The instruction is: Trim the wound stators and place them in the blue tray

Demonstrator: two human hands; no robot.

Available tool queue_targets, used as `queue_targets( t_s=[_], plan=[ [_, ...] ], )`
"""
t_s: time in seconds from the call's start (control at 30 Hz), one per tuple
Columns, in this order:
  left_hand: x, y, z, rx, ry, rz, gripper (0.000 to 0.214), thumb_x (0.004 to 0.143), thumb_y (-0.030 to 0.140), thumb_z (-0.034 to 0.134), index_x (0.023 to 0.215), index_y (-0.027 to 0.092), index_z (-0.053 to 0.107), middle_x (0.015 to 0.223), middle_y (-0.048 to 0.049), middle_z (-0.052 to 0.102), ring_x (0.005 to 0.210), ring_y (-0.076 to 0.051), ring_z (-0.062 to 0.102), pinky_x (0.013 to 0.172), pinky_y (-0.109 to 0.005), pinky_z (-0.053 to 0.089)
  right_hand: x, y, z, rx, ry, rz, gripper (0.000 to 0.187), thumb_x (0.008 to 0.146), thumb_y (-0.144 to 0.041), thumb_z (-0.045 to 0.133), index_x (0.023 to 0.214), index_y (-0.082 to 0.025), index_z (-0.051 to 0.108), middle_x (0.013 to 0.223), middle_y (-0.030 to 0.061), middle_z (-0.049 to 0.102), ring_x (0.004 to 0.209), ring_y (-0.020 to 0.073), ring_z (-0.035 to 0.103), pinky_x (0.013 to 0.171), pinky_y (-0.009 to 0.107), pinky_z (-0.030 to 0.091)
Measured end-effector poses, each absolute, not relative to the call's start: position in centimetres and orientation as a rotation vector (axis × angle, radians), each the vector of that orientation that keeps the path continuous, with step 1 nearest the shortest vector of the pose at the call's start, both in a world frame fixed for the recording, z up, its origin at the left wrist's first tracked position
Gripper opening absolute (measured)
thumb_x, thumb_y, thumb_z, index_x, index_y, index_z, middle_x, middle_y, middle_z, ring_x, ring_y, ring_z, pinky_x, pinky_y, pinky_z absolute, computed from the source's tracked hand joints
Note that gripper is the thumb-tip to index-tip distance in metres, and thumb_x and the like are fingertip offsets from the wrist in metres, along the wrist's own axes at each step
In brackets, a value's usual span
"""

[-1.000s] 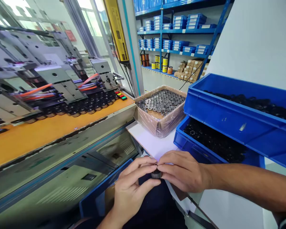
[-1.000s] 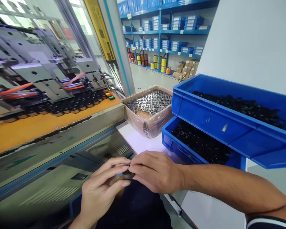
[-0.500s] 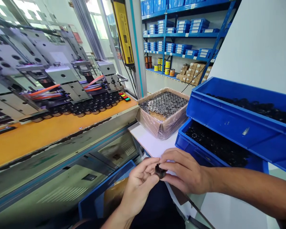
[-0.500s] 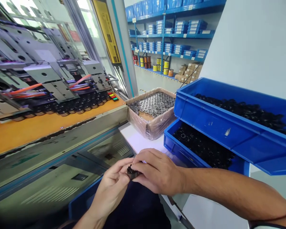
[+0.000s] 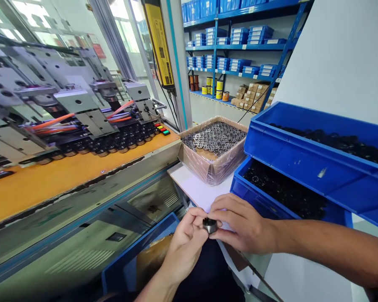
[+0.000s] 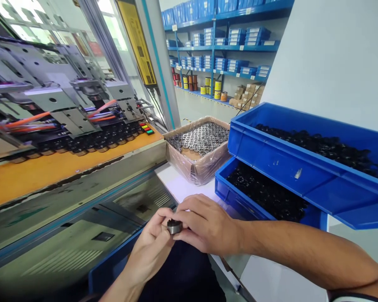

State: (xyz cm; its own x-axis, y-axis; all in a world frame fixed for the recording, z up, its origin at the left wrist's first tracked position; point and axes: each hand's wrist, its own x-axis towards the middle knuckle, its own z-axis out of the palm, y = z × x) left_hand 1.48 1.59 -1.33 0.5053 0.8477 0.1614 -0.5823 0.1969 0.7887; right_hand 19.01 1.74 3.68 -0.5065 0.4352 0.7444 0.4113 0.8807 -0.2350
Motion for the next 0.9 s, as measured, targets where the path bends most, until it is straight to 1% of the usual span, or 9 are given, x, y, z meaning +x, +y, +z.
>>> queue_targets(
  t_s=[0.13,0.23,0.33,0.4,0.5,0.57,0.63,0.77,0.9],
  plan=[
    [1.2,1.6,-1.9,0.819,0.256,0.974,0.022,0.091,0.041,0.063,0.107,0.027,0.064,0.081,-0.0006,0.064,0.074,-0.011,0.059,0.072,-0.021,0.047,19.0,1.9,3.7,-0.572,-2.14,0.121,0.016,0.093,-0.011,0.055,0.109,-0.011,0.057,0.095,0.0114,0.065,0.092,0.0191,0.06,0.083,0.039,0.058],
    [0.7,1.7,-1.7,1.049,0.354,1.06,0.023,0.089,0.041,0.065,0.108,0.028,0.063,0.095,-0.0028,0.066,0.087,-0.015,0.06,0.082,-0.025,0.047,19.0,1.8,3.8,-0.558,-2.15,0.05,0.016,0.092,-0.008,0.055,0.108,-0.009,0.057,0.094,0.0123,0.065,0.09,0.0198,0.06,0.081,0.039,0.058],
    [0.3,2.0,-1.4,1.316,0.509,1.216,0.019,0.085,0.03,0.072,0.103,0.026,0.066,0.105,-0.0047,0.066,0.098,-0.018,0.06,0.086,-0.027,0.046,19.1,1.7,3.7,-0.565,-2.158,0.013,0.016,0.09,-0.007,0.057,0.106,-0.008,0.057,0.092,0.0126,0.065,0.088,0.0202,0.06,0.078,0.039,0.058],
    [0.2,2.1,-1.4,1.342,0.556,1.235,0.014,0.086,0.025,0.07,0.1,0.026,0.067,0.101,-0.0043,0.068,0.094,-0.017,0.061,0.082,-0.026,0.047,19.1,1.7,3.7,-0.571,-2.153,0.022,0.018,0.09,-0.008,0.058,0.108,-0.008,0.057,0.093,0.0128,0.065,0.089,0.0204,0.06,0.079,0.039,0.058],
    [0.5,2.2,-1.8,1.237,0.507,1.187,0.014,0.088,0.029,0.068,0.102,0.026,0.068,0.094,-0.0037,0.07,0.084,-0.016,0.063,0.077,-0.026,0.048,19.1,1.9,3.7,-0.575,-2.142,0.068,0.02,0.092,-0.012,0.058,0.112,-0.009,0.056,0.096,0.0129,0.065,0.091,0.0205,0.061,0.08,0.039,0.058],
    [0.6,2.1,-2.0,1.167,0.466,1.154,0.014,0.09,0.03,0.065,0.104,0.027,0.067,0.088,-0.0023,0.069,0.08,-0.015,0.062,0.075,-0.026,0.048,19.1,1.9,3.7,-0.568,-2.135,0.087,0.019,0.092,-0.012,0.059,0.111,-0.01,0.056,0.094,0.0123,0.066,0.089,0.0198,0.061,0.079,0.038,0.058],
    [0.7,2.1,-2.1,1.146,0.441,1.128,0.014,0.092,0.029,0.063,0.105,0.028,0.067,0.087,-0.0014,0.069,0.082,-0.015,0.062,0.078,-0.026,0.048,19.1,1.9,3.6,-0.568,-2.131,0.075,0.017,0.092,-0.01,0.059,0.108,-0.01,0.057,0.091,0.0117,0.065,0.085,0.0188,0.06,0.076,0.037,0.058],
    [0.5,2.0,-1.7,1.261,0.442,1.13,0.016,0.093,0.031,0.062,0.108,0.029,0.065,0.095,-0.0022,0.069,0.09,-0.016,0.062,0.082,-0.026,0.048,19.1,1.7,3.6,-0.577,-2.149,0.031,0.015,0.092,-0.008,0.055,0.108,-0.008,0.056,0.088,0.0123,0.064,0.083,0.0189,0.059,0.072,0.037,0.057],
    [0.5,1.7,-1.4,1.408,0.595,1.137,0.016,0.088,0.035,0.067,0.098,0.023,0.064,0.087,-0.002,0.066,0.08,-0.014,0.06,0.074,-0.023,0.048,18.9,1.2,3.7,-0.589,-2.207,0.037,0.015,0.094,-0.007,0.049,0.107,-0.008,0.056,0.086,0.0112,0.064,0.082,0.0194,0.059,0.072,0.036,0.057]
  ],
)
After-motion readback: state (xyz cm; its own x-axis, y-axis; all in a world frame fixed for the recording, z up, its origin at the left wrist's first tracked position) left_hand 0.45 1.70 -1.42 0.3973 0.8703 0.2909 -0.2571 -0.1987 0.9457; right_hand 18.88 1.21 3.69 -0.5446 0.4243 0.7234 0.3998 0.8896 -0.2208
